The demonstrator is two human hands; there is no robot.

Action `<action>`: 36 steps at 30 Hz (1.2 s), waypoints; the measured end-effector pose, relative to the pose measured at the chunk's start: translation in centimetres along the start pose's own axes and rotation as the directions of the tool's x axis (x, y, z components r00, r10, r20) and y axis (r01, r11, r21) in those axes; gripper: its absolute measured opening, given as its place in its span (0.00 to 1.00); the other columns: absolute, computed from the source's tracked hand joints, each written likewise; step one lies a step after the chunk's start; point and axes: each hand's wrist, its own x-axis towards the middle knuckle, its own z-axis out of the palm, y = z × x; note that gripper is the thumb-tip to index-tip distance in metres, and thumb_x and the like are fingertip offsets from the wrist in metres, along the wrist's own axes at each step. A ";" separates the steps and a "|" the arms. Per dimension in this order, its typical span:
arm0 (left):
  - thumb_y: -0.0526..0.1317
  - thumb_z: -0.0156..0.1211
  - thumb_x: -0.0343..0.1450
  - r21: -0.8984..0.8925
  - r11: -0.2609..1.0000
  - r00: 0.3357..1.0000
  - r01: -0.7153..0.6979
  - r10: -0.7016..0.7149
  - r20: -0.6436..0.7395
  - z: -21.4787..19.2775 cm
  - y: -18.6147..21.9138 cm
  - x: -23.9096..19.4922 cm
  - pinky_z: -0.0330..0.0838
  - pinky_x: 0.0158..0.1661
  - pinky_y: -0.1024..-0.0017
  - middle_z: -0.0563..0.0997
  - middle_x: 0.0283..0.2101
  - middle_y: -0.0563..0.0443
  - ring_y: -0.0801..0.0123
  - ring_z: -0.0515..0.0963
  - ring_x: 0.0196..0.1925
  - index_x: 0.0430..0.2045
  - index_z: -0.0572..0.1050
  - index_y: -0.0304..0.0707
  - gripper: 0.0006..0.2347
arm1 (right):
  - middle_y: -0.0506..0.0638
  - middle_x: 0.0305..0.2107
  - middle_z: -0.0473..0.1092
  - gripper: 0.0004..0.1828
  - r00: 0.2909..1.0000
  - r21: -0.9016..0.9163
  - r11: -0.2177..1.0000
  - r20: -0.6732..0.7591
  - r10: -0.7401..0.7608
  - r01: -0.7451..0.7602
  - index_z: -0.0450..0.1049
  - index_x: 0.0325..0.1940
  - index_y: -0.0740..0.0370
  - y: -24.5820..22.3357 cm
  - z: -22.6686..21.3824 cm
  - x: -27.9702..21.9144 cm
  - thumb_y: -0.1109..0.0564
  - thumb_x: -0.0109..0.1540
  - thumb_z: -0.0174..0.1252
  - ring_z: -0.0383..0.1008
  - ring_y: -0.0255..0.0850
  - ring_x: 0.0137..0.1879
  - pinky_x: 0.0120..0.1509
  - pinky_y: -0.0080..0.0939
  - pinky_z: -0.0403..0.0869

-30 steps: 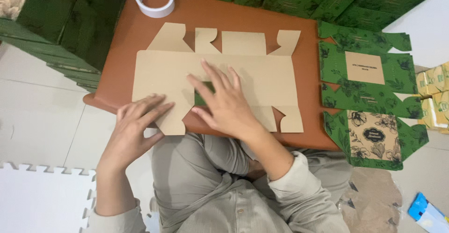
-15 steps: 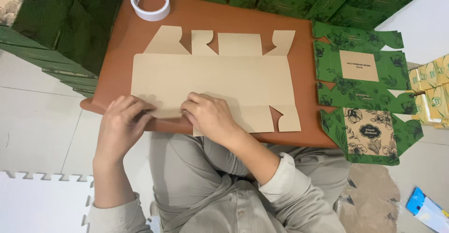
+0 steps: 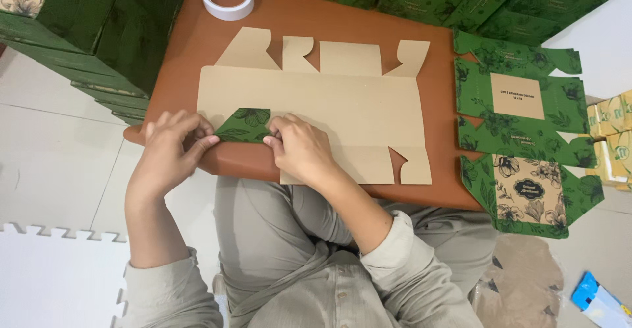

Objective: The person assembles a flat cardboard box by folding its sides and tucking in the flaps. They then place a green patterned paper insert inside the box and close the lid. The process is repeated with another box.

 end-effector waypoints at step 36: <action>0.34 0.67 0.70 -0.046 0.992 0.989 0.120 -0.123 -0.079 0.6 -1.5 -0.1 0.65 0.42 0.59 0.77 0.31 0.45 0.54 0.78 0.37 0.33 0.80 0.37 0.03 | 0.54 0.27 0.69 0.07 0.652 -0.431 0.757 -0.394 -0.648 0.492 0.78 0.36 0.66 0.3 3.9 -1.9 0.64 0.66 0.55 0.72 0.46 0.39 0.50 0.45 0.74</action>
